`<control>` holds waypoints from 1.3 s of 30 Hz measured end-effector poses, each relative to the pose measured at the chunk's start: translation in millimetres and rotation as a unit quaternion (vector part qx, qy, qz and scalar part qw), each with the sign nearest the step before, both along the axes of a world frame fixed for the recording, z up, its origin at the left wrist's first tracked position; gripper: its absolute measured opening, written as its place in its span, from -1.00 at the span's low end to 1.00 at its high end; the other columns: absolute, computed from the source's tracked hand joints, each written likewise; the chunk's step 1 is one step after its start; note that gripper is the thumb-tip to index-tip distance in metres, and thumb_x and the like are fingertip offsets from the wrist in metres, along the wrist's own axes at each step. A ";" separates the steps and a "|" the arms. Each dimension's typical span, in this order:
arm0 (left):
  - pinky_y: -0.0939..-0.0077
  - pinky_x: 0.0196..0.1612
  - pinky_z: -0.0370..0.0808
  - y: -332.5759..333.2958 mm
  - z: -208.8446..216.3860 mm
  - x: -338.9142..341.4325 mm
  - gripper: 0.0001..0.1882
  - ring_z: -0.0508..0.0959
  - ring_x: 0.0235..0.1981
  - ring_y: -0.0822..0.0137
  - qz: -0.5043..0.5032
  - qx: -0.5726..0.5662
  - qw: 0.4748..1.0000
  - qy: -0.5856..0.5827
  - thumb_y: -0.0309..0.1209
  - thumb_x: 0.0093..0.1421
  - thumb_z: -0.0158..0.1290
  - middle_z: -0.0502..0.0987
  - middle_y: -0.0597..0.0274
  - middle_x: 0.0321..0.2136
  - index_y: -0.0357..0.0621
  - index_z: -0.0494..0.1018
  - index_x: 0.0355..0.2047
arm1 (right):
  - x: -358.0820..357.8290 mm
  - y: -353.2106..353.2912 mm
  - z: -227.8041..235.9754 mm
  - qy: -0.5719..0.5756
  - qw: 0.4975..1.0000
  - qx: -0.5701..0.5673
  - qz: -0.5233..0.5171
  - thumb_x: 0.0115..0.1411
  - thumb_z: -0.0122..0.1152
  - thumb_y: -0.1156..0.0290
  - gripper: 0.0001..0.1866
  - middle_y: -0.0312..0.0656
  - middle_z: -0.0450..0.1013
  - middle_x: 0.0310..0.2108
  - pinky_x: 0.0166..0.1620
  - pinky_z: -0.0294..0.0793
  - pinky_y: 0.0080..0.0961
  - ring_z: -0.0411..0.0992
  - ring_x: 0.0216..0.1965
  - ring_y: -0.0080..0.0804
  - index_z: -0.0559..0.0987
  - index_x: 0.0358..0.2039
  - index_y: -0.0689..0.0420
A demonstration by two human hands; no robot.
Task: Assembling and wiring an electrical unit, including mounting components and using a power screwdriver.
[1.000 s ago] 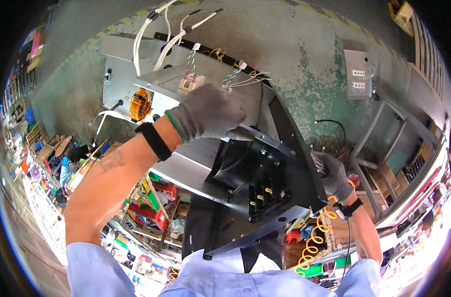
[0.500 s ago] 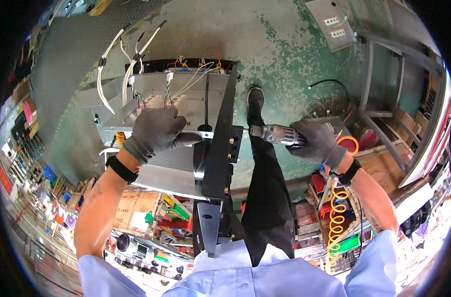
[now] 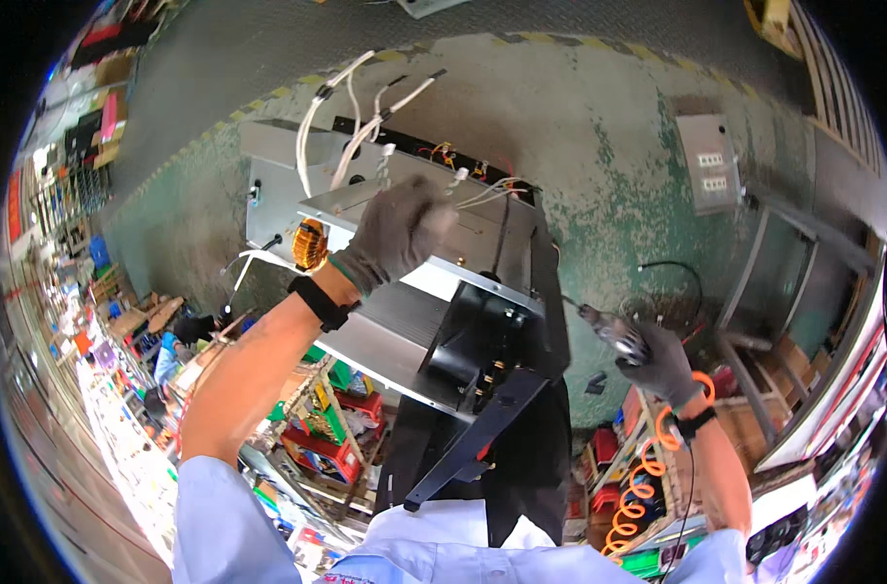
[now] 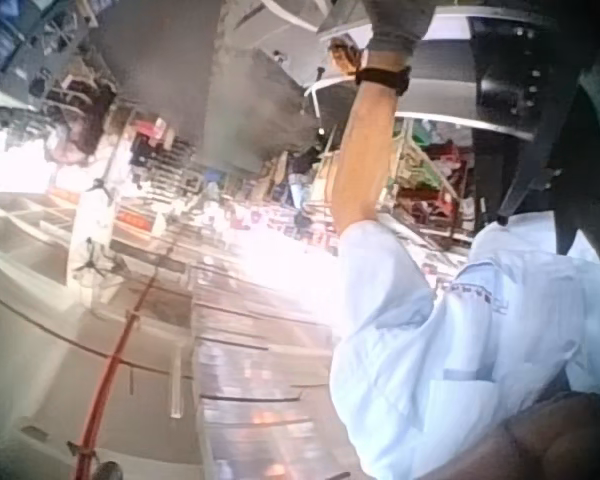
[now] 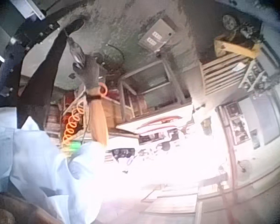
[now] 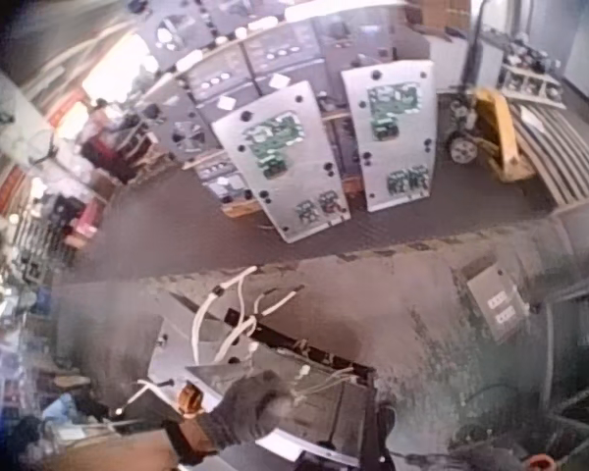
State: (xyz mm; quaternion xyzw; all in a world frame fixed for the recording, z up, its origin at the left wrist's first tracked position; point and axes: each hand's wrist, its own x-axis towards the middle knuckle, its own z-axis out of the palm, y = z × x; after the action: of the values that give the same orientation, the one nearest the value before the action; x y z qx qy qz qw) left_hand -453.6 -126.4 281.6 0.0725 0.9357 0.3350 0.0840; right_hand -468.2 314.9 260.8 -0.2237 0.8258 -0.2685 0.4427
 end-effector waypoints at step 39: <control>0.80 -0.69 0.20 75.0 256.5 248.2 -0.64 0.29 -0.71 0.66 0.420 0.800 0.424 -0.054 -0.09 0.29 -0.01 0.42 0.44 -0.60 -0.16 0.43 -0.25 | 89.6 -177.7 386.9 -0.388 0.919 -0.019 0.075 0.06 0.31 0.26 -0.08 -0.04 0.44 -0.09 -0.01 0.41 -0.44 0.42 -0.10 -0.32 0.01 0.32 0.24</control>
State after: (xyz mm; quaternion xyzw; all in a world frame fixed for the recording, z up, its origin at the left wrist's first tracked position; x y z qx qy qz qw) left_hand -205.4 -51.4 538.1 -0.3133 0.1549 0.9301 -0.1127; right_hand -378.5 137.2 647.6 -0.1718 0.5652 -0.3154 0.7426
